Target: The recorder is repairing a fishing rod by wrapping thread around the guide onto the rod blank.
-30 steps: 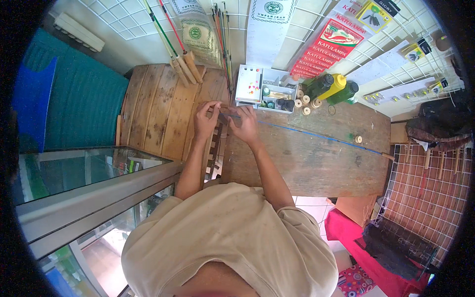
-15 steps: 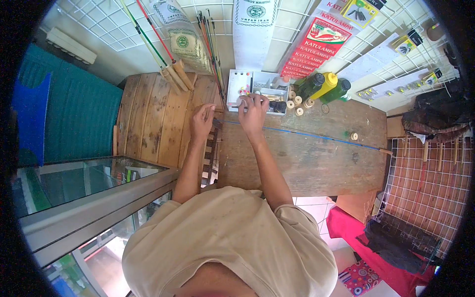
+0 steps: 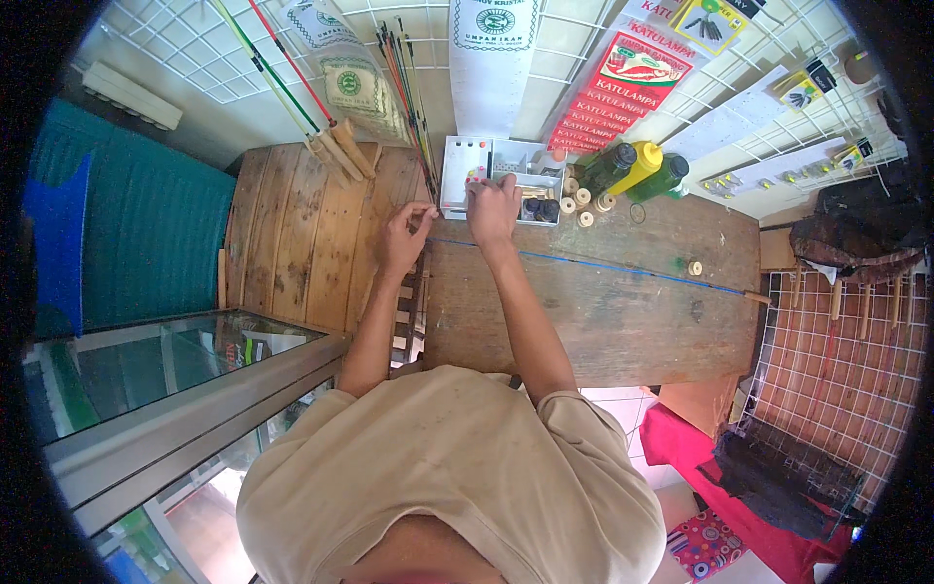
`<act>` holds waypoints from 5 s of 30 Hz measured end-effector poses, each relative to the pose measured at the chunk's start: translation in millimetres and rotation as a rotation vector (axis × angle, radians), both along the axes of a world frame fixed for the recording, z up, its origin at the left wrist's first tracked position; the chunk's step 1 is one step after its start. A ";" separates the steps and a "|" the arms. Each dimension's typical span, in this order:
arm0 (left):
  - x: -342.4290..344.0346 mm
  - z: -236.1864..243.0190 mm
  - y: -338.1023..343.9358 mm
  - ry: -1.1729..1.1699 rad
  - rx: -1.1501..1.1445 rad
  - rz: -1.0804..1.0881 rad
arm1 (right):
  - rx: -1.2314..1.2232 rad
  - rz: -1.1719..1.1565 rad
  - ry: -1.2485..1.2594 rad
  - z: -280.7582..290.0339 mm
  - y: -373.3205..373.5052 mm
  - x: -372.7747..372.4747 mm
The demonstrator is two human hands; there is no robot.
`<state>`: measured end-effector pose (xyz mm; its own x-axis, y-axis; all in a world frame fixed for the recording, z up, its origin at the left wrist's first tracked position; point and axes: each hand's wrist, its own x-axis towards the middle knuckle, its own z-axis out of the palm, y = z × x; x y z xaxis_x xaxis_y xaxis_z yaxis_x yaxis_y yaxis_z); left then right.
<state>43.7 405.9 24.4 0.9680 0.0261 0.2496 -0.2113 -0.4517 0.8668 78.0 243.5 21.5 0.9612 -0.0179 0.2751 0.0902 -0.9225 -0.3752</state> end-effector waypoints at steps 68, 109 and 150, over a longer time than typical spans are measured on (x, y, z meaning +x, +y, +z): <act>-22.1 16.1 2.9 -0.030 -0.549 -0.029 | 1.454 0.260 0.140 24.0 29.3 -52.3; -23.6 14.5 7.6 0.003 -0.531 -0.073 | 1.447 0.280 0.203 26.7 27.8 -55.7; -26.8 22.8 12.2 -0.011 -0.303 -0.069 | 1.105 0.275 0.049 31.6 25.2 -59.5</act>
